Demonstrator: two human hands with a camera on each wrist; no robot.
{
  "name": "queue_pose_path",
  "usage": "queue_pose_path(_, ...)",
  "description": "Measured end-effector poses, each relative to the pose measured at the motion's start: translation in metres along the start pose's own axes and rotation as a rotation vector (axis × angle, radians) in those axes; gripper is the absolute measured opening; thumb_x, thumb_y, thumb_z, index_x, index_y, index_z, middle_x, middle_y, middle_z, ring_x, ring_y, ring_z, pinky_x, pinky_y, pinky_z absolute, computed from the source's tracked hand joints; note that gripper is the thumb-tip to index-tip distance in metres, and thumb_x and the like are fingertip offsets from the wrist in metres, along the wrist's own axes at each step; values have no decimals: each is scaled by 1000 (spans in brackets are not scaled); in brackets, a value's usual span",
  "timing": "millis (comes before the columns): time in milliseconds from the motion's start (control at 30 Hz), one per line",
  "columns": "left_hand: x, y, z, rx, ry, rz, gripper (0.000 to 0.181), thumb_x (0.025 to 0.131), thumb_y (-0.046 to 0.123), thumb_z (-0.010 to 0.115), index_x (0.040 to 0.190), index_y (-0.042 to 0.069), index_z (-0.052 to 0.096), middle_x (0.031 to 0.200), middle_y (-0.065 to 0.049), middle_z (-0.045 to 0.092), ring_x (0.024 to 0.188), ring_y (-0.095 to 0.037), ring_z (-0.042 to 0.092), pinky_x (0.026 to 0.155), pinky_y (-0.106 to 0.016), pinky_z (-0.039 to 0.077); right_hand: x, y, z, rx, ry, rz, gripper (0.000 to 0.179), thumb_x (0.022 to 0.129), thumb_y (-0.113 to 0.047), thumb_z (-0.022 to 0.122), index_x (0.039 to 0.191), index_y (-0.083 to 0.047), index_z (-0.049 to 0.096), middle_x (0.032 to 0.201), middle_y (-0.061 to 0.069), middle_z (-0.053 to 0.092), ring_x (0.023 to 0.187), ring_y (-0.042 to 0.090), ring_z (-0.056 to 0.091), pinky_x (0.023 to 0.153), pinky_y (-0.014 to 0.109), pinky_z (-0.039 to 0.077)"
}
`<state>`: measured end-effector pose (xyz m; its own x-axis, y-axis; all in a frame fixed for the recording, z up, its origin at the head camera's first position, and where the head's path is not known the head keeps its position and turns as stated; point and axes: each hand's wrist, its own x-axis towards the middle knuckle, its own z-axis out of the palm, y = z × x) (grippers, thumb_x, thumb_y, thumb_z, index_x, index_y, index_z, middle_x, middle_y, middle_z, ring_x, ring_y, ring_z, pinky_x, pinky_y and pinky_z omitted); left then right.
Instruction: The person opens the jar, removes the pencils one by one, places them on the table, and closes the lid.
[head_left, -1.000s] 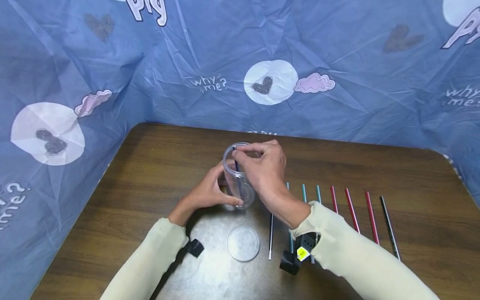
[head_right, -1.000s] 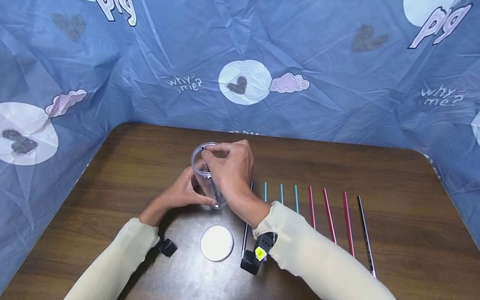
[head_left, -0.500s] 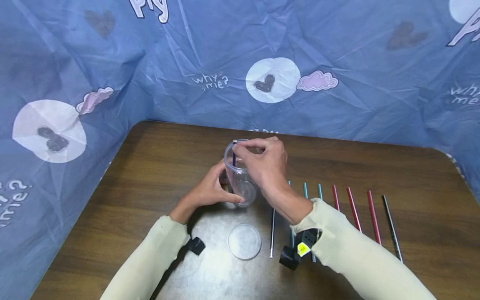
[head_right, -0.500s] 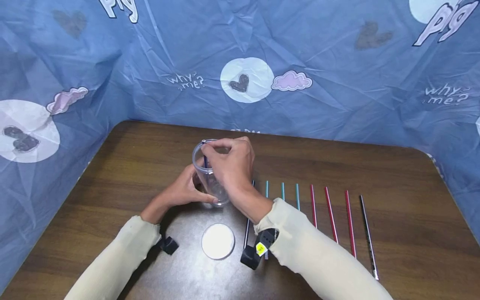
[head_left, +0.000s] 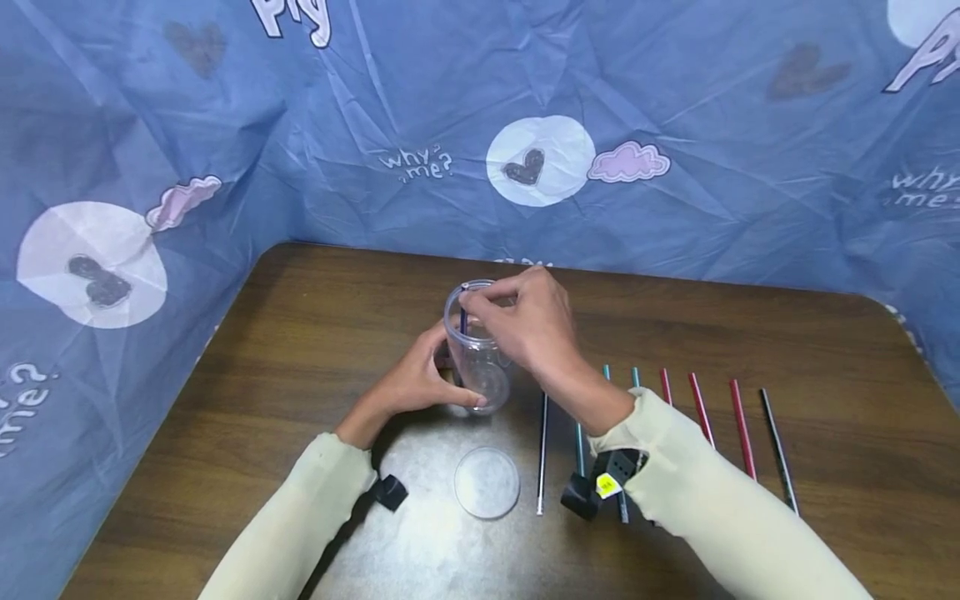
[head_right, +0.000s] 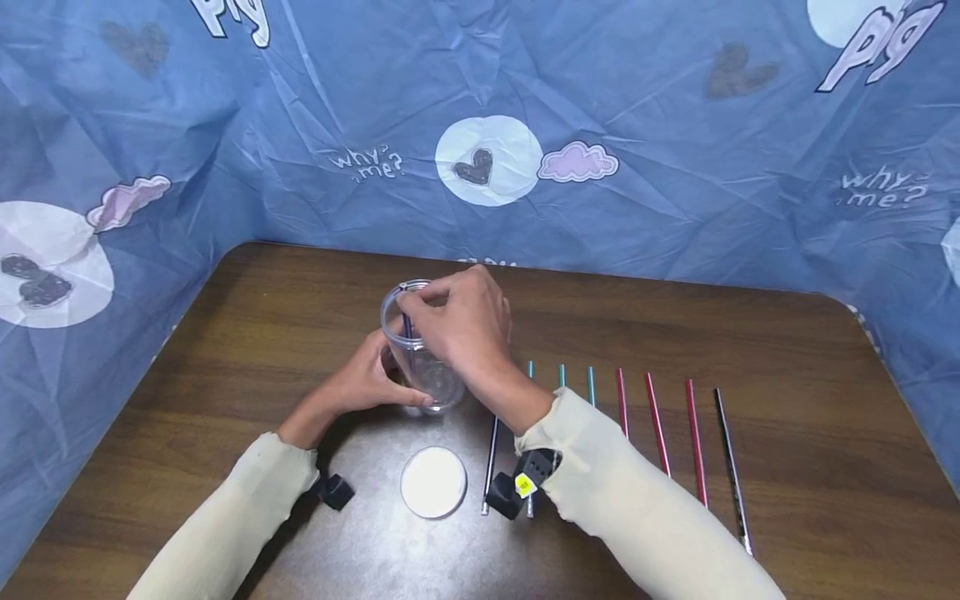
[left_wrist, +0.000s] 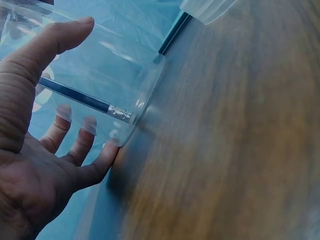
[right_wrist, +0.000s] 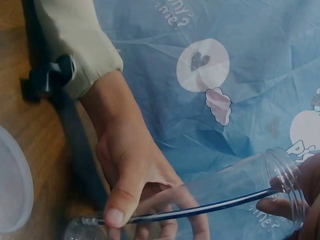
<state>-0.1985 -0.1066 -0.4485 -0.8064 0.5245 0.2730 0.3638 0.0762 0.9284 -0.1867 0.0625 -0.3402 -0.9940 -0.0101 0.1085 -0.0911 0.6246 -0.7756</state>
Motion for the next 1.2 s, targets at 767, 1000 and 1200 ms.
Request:
queue_pose_path(767,-3,-15,-3,27,-13,4,96,61,-6,91,144,3,45,129,-13,60,113,-25,58,100,-46,49,-4,7,13,107,128,-165,15,78,-29,82,82,-15,82,86,0,69,90,17,54,84,35,45)
queue_pose_path(1000,-2,-33,-5,24,-21,-4,97,61,4,95,145,12,47,128,-6,61,112,-22,60,99,-41,50,-6,10,15,144,198,-216,15,80,-29,80,84,-15,82,83,3,61,84,19,51,74,34,42)
queue_pose_path(1200,-2,-35,-5,21,-19,2,91,60,4,95,140,10,51,127,-5,62,112,-21,60,100,-39,50,-8,14,20,220,277,-265,16,81,-27,80,86,-12,81,88,5,58,86,19,51,74,34,41)
